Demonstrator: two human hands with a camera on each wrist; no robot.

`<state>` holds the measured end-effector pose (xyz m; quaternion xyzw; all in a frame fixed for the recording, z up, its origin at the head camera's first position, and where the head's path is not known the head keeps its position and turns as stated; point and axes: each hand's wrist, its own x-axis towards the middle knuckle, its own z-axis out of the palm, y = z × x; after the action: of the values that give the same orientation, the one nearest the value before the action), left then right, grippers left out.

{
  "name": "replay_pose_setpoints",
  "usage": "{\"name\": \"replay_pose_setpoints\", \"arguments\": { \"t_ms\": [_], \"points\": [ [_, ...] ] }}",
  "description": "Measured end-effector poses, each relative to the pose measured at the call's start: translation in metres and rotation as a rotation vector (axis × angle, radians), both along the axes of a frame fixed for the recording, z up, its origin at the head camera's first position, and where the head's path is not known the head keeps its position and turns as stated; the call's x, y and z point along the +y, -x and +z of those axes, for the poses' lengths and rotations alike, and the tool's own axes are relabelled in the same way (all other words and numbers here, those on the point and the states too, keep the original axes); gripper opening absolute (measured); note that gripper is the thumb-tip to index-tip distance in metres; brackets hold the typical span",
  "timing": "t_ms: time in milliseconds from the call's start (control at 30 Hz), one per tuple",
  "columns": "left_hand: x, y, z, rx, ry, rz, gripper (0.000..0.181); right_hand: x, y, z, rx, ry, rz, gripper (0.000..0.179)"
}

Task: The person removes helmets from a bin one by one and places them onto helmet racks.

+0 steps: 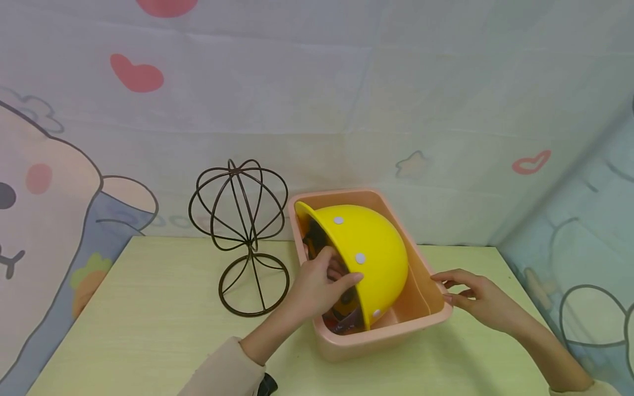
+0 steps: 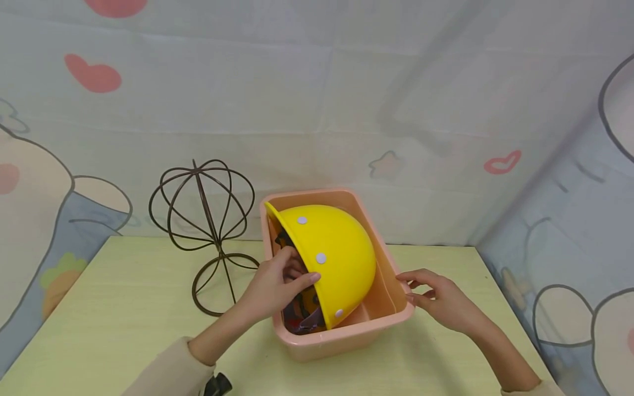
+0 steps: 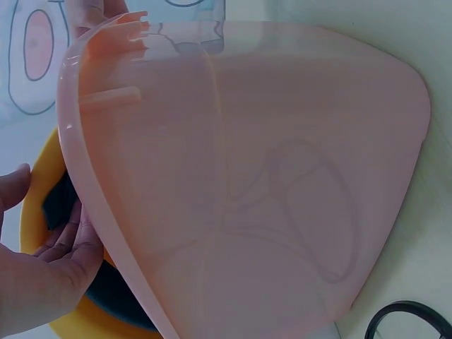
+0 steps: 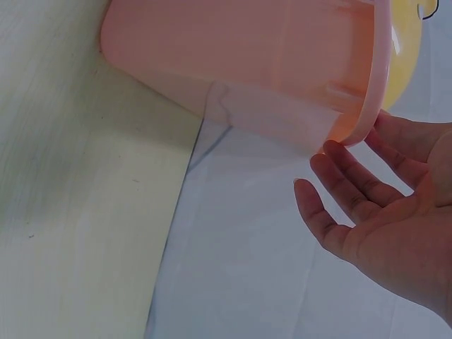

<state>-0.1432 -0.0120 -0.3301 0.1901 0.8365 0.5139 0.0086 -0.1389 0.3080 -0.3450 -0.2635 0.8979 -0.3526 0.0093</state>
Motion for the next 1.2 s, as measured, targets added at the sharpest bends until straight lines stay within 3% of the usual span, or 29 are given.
{"name": "replay_pose_setpoints", "arguments": {
  "t_ms": [933, 1200],
  "points": [
    [0.0081, -0.0022, -0.0021, 0.021, -0.084, -0.009, 0.036, 0.0004, 0.0006, 0.0000, -0.027, -0.005, -0.007, 0.032],
    [0.0072, -0.0046, -0.0008, -0.040, -0.190, -0.051, 0.034, -0.0002, 0.0008, -0.0003, -0.018, -0.001, -0.004, 0.031]
  ]
}}
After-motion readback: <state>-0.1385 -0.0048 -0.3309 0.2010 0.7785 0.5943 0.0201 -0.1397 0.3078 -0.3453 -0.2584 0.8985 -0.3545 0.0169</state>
